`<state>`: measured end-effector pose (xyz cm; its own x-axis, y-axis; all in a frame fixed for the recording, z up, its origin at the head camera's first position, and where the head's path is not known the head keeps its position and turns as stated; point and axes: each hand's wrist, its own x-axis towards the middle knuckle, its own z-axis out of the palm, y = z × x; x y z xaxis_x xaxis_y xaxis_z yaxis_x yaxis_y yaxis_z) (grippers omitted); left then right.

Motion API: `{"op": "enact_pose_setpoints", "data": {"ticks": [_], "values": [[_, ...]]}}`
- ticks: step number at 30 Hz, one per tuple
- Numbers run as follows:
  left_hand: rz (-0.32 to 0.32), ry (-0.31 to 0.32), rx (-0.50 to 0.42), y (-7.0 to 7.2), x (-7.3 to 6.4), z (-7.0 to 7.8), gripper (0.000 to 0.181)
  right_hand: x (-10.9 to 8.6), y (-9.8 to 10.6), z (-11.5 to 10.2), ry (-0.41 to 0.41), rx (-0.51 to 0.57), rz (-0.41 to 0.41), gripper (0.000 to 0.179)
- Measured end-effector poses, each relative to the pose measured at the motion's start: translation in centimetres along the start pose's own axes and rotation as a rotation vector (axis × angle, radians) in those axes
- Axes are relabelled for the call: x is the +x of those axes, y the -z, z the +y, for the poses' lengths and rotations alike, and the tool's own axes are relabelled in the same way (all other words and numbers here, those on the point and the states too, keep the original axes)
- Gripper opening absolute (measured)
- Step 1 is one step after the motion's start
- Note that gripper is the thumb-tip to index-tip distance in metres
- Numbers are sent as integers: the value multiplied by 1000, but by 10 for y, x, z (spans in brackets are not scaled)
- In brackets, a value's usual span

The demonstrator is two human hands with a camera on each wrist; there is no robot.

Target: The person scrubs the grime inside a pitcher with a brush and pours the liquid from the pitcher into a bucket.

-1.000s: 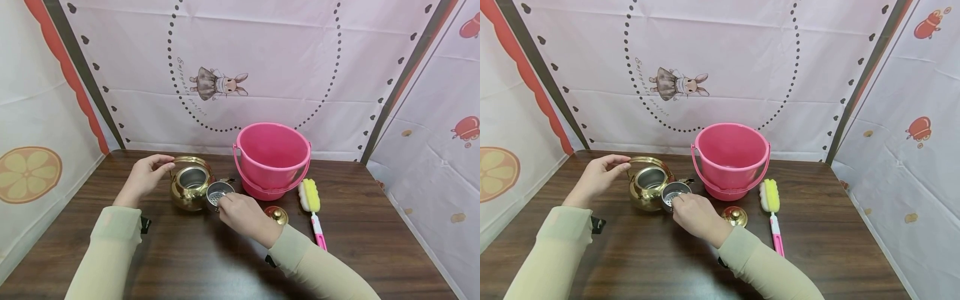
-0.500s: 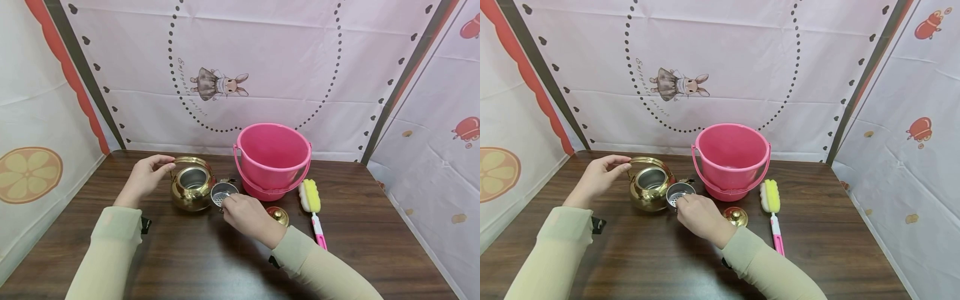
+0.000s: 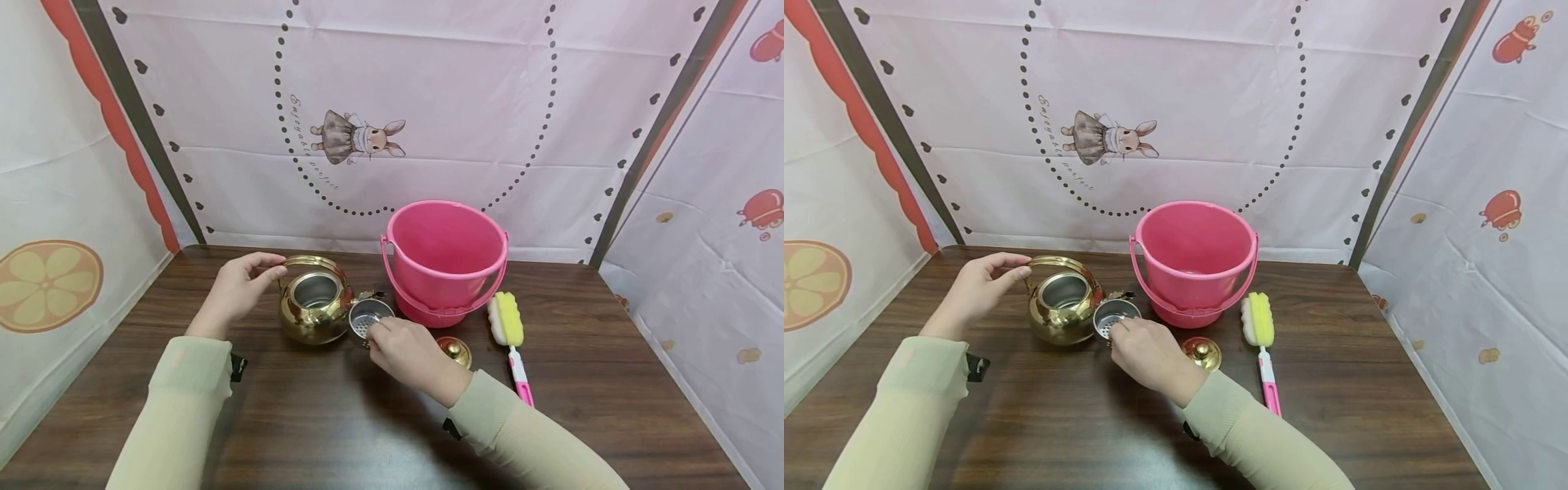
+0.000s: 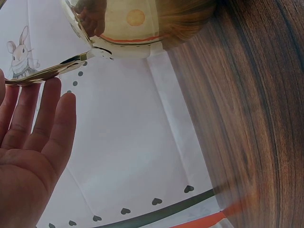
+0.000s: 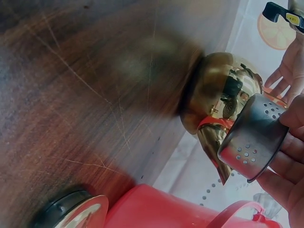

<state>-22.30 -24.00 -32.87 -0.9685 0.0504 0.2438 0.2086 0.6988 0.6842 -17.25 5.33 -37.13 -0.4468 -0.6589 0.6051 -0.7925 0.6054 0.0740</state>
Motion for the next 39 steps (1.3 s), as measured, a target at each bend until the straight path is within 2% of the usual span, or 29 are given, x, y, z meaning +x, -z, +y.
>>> {"op": "enact_pose_setpoints", "data": {"ticks": [39], "values": [[-2, 11, -9, -1, 0, -1, 40, -13, 2, 4, -9, 4, -12, 4]]}}
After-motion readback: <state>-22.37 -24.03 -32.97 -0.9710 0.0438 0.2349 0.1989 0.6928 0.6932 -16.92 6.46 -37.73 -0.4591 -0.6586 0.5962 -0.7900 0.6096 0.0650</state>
